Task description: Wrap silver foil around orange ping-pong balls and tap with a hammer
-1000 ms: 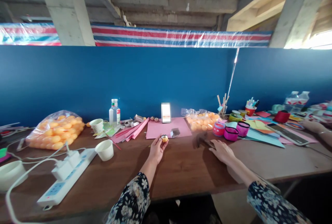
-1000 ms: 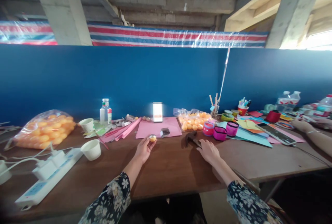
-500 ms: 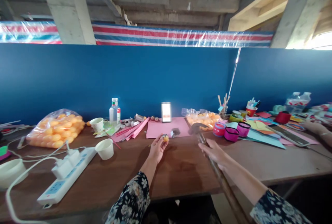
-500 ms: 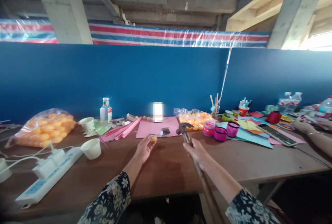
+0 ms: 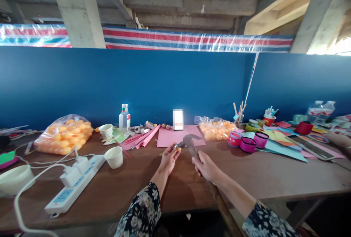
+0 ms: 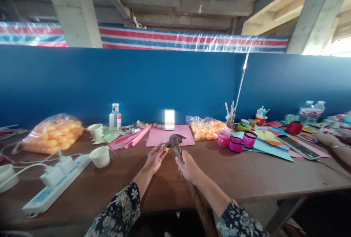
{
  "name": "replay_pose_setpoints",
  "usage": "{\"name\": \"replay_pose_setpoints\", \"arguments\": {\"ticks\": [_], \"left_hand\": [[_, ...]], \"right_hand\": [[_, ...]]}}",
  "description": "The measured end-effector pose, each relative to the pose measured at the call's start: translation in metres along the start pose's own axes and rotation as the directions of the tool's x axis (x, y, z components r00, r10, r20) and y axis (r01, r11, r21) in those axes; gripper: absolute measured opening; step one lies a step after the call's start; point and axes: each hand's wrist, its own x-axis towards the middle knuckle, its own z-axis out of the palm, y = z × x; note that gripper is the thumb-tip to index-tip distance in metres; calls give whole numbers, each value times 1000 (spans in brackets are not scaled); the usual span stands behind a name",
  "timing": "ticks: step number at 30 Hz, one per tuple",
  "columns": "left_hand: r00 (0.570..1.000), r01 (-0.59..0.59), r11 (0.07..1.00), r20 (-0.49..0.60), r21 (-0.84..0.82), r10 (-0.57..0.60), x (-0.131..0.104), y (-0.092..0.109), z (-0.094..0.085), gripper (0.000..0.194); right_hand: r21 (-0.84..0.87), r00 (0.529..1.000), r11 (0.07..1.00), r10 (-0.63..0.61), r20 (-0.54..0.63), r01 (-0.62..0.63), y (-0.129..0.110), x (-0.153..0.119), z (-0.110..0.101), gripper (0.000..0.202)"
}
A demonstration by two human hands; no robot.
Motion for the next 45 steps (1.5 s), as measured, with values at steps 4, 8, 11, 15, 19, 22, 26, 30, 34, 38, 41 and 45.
{"name": "replay_pose_setpoints", "arguments": {"ticks": [4,8,11,15,19,22,26,30,34,38,41,45], "left_hand": [[1000,-4,1000,7,-5,4,1,-1,-1,29],[1000,-28,1000,-5,-5,28,-1,-1,0,29],[999,-33,999,-14,-6,33,-1,1,1,32],[999,-24,1000,-38,-3,24,-1,2,2,32],[999,-25,1000,-45,3,25,-2,3,3,30],[999,-25,1000,-36,0,25,-3,4,4,29],[999,9,1000,-31,-16,-10,-3,6,3,29],[1000,23,999,-7,-27,-24,-1,5,1,32],[1000,20,999,-2,-45,-20,2,1,-2,30],[999,30,998,45,-60,-27,2,0,-4,31],[999,33,997,38,-64,-31,2,0,-4,31],[1000,14,997,6,-77,-14,1,1,-2,28]], "right_hand": [[-21,1000,999,-25,5,25,3,4,4,16],[-30,996,997,-72,-48,70,2,4,6,17],[-63,997,996,-65,-35,63,-1,4,9,15],[-26,996,997,-73,-47,72,-9,5,11,14],[-15,992,996,-89,-85,88,-8,8,13,14],[-31,996,997,-77,-53,76,-4,10,15,14],[-12,991,996,-87,-97,86,-5,11,14,15],[11,992,998,-65,-110,66,-14,9,7,16],[0,992,998,-55,-115,56,-13,6,7,15],[-15,998,1000,-23,-61,22,-2,8,14,15],[-12,1000,1000,8,-21,-9,1,9,17,14],[-8,996,999,-37,-86,37,-2,9,17,14]]}}
